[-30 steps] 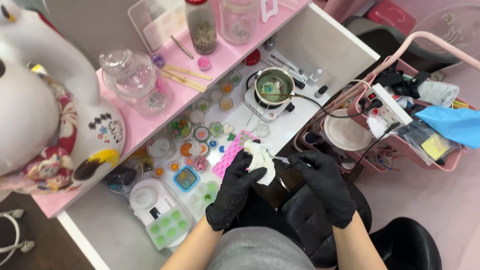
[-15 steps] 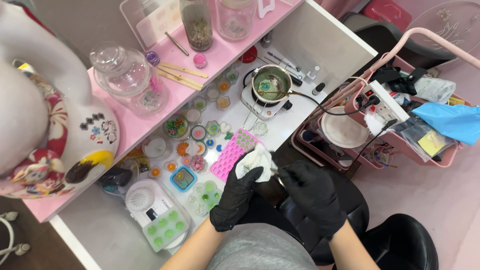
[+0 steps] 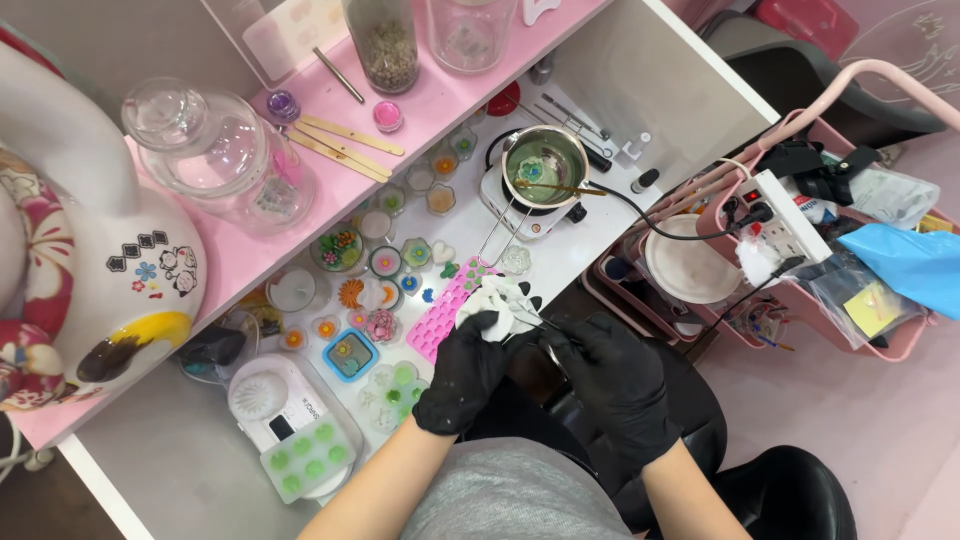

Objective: The recorder is melting wax in a small pot, stirring it with a tool, and then pouring or placing decorative wax elements into molds or jars.

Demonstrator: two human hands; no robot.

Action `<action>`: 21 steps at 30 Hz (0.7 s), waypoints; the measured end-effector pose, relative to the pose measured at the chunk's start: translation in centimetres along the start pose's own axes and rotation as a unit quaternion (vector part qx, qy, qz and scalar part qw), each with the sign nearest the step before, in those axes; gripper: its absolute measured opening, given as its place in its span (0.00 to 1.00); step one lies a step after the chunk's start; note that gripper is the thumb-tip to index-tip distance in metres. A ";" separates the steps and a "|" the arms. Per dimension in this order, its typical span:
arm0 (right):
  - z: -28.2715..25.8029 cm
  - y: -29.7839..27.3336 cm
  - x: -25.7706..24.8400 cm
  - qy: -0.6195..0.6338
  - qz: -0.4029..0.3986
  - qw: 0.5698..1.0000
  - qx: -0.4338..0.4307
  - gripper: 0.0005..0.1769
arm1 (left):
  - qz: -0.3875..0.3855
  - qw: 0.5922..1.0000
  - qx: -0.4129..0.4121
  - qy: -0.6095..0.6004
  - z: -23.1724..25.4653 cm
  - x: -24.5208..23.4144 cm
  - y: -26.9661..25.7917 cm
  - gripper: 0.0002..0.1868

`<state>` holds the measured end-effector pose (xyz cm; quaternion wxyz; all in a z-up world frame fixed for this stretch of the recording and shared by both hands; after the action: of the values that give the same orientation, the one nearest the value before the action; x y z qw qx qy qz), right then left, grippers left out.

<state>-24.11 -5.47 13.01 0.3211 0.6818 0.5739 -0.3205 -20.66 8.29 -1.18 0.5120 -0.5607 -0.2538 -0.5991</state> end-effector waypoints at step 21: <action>36.6 21.2 17.8 0.146 -0.037 0.941 0.304 0.17 | 0.314 0.949 -0.004 -0.005 -2.4 -15.8 0.4 0.07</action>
<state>-3.21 -27.56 -21.32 -0.0007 0.7647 0.5146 -0.3878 -23.65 11.25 -16.57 0.6709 -0.6171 -0.0648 -0.4060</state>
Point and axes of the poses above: each hand's wrist, its own y-axis towards the middle knuckle, its own x-axis out of the palm, z = x × y, the point moved 8 cm from there along y, towards the middle knuckle, and after that the axes turned 5 degrees about x, right-handed, at the moved point
